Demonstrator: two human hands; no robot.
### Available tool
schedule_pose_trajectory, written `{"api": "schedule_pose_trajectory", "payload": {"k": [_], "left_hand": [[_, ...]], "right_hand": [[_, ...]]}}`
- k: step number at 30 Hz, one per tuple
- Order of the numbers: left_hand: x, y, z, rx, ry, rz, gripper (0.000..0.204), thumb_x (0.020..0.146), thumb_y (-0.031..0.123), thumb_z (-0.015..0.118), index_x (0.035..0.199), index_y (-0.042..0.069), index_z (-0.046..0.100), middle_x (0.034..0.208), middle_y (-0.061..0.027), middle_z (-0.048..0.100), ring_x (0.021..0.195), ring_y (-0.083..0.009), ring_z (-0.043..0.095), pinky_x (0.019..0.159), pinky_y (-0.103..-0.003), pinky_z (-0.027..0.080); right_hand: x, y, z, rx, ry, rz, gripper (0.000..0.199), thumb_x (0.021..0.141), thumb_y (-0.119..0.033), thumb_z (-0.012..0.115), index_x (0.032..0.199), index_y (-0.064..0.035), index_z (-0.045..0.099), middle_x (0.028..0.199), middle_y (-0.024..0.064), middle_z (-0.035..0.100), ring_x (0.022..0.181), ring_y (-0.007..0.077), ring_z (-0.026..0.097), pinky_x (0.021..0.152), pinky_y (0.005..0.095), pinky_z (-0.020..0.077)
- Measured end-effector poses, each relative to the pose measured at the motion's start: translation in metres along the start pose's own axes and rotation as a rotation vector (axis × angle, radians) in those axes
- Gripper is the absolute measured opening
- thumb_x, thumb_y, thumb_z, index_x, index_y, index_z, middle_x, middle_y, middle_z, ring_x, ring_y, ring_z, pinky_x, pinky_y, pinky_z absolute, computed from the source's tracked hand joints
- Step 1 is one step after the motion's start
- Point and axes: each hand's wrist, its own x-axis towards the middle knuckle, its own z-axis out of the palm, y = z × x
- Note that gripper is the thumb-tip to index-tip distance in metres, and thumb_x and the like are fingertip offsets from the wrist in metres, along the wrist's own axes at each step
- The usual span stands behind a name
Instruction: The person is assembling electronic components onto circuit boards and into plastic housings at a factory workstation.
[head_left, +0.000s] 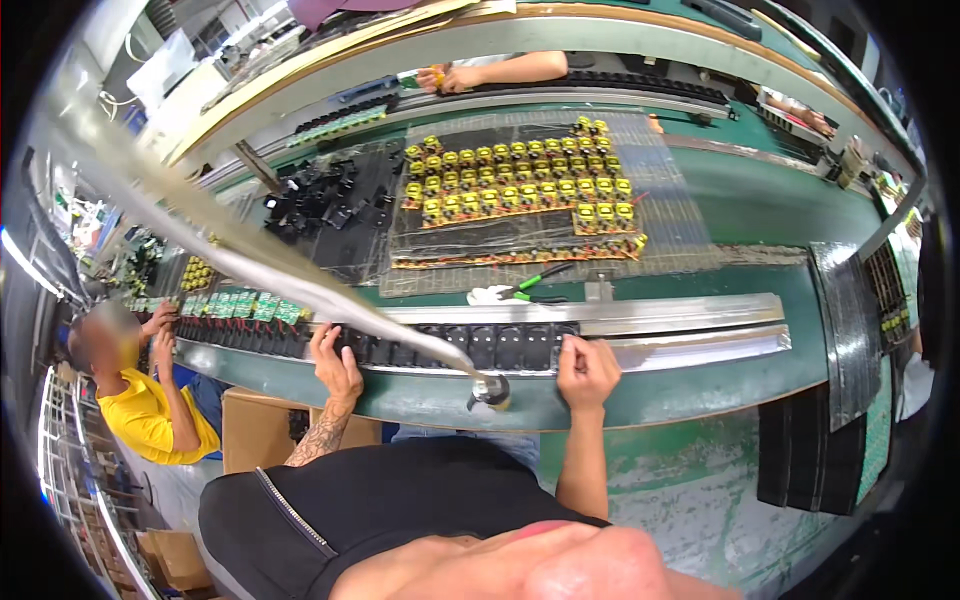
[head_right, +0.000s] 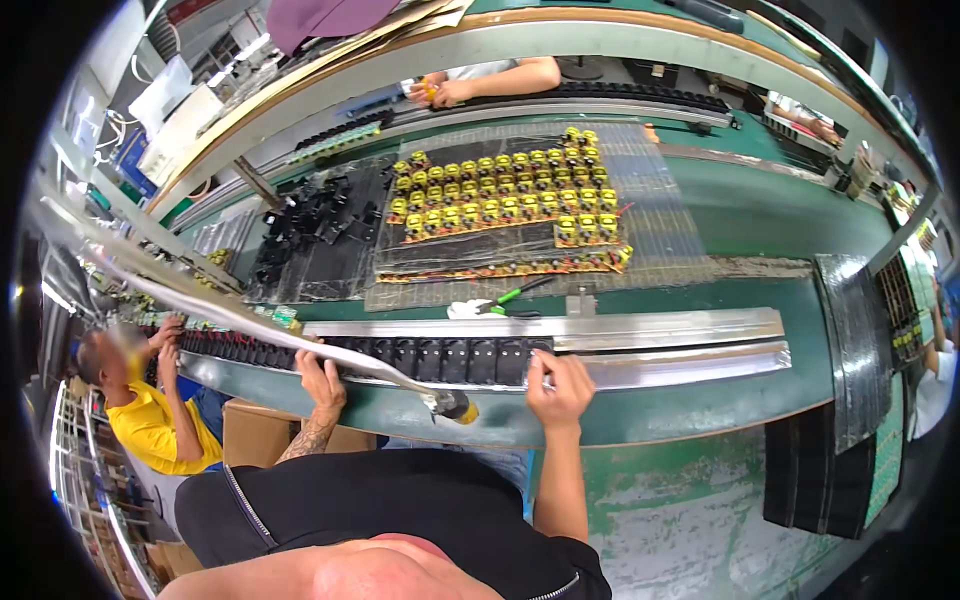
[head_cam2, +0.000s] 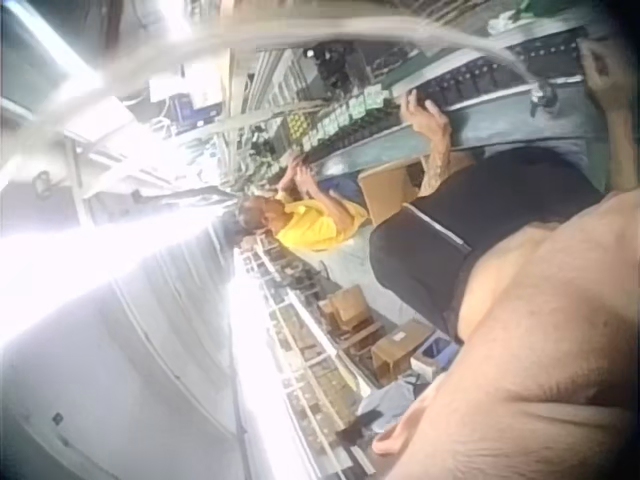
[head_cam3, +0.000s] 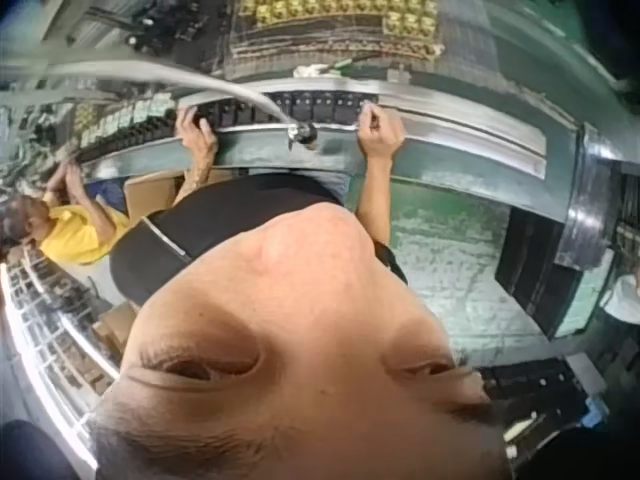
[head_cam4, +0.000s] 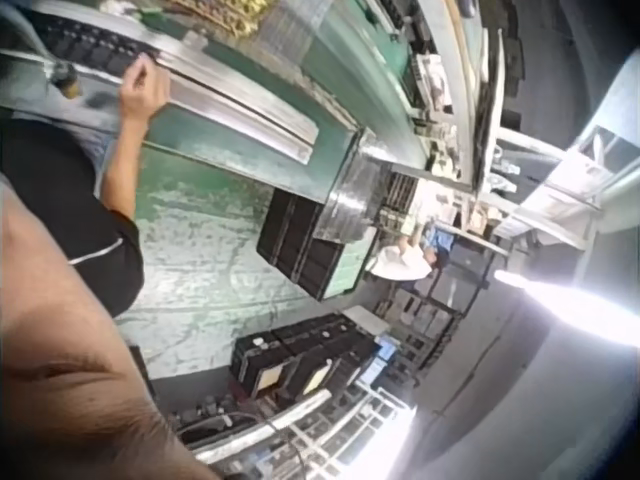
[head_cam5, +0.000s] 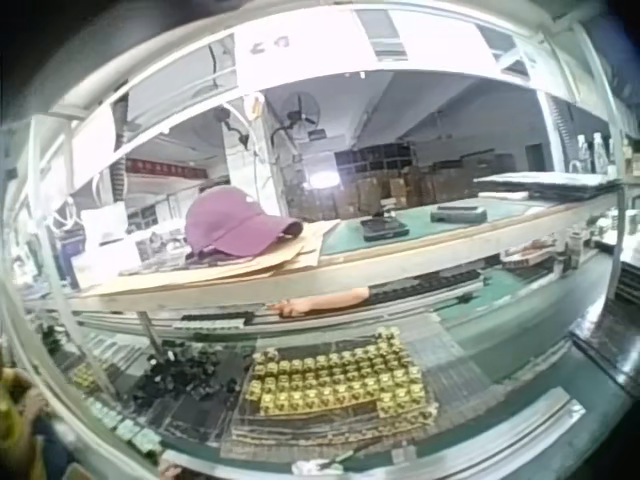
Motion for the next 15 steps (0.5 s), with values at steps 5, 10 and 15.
{"api": "schedule_pose_trajectory", "payload": {"k": [5,10,15], "left_hand": [[0.0019,0.0037,0.0,-0.041,0.034,0.027,0.037,0.087,0.01,0.051,0.123,0.001,0.056,0.131,-0.0199,0.055,0.115,-0.0388,0.054,0.102,-0.043,0.042],[-0.0023,-0.0003,0.0021,-0.091,0.05,-0.032,0.036,0.087,0.012,0.052,0.12,0.001,0.057,0.13,-0.0203,0.054,0.113,-0.0376,0.054,0.102,-0.043,0.041],[-0.004,-0.0056,0.001,-0.199,0.025,0.027,0.033,0.085,0.012,0.054,0.117,0.002,0.058,0.128,-0.0192,0.057,0.113,-0.0362,0.055,0.101,-0.043,0.042]], "right_hand": [[0.0018,0.0023,0.002,-0.011,-0.067,-0.151,0.014,0.071,0.003,0.068,0.081,-0.007,0.069,0.065,0.0008,0.06,0.053,0.0178,0.045,0.05,0.0278,0.0393],[-0.0004,-0.0003,0.0064,-0.062,-0.072,-0.206,0.013,0.071,0.003,0.068,0.079,-0.0075,0.068,0.066,0.0015,0.061,0.054,0.0186,0.046,0.051,0.028,0.0395],[-0.0021,0.0029,0.0024,-0.031,-0.042,-0.216,0.01,0.071,0.001,0.068,0.077,-0.0058,0.069,0.067,0.0024,0.063,0.053,0.0177,0.044,0.05,0.0286,0.0386]]}}
